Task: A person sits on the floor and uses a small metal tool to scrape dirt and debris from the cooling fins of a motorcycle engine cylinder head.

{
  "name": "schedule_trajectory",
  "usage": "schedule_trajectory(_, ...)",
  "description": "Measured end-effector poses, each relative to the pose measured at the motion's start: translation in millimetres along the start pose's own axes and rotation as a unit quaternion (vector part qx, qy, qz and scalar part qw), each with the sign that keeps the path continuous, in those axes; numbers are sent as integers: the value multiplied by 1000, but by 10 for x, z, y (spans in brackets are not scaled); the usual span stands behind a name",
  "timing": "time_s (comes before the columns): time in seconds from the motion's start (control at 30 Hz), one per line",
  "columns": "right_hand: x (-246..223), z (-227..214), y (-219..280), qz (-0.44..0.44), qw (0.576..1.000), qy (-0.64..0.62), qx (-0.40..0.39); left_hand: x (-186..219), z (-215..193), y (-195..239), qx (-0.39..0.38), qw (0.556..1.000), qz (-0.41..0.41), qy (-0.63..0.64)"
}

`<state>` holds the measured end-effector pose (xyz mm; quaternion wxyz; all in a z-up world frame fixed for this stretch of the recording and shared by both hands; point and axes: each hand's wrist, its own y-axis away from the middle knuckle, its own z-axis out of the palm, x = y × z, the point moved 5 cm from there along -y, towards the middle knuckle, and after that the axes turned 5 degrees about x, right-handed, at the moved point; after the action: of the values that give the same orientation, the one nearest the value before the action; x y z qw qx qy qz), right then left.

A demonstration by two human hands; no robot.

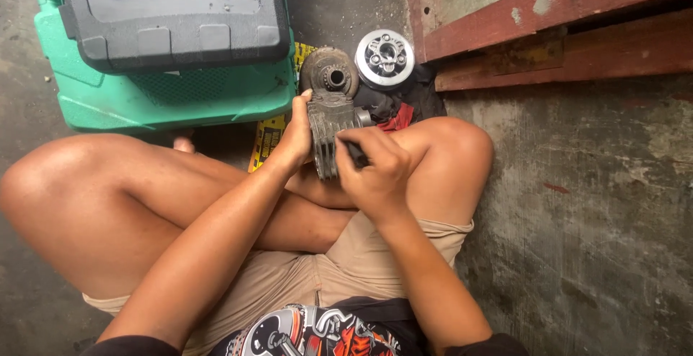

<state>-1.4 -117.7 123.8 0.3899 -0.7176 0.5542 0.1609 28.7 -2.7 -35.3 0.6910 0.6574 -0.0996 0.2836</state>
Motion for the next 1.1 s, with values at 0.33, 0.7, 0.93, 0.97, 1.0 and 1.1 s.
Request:
schedule_trajectory(0.33, -144, 156, 68, 5, 995, 38, 96, -155, -38, -155, 6, 996, 91, 7)
schedule_trajectory(0.7, -75, 126, 66, -11, 999, -7, 46, -232, -77, -174, 67, 995, 67, 30)
schedule_trajectory(0.93, -77, 162, 82, 17, 996, 5, 86, -223, -82, -201, 44, 996, 68, 29)
schedule_trajectory(0.97, -65, 175, 92, 19, 995, 6, 93, -237, -81, -218, 46, 996, 68, 31)
schedule_trajectory(1.0, -50, 187, 103, 22, 995, 8, 101, -252, -79, -236, 49, 996, 68, 34)
schedule_trajectory(1.1, -87, 236, 59, 31, 991, 6, 131, -181, -86, -151, 51, 996, 58, 52)
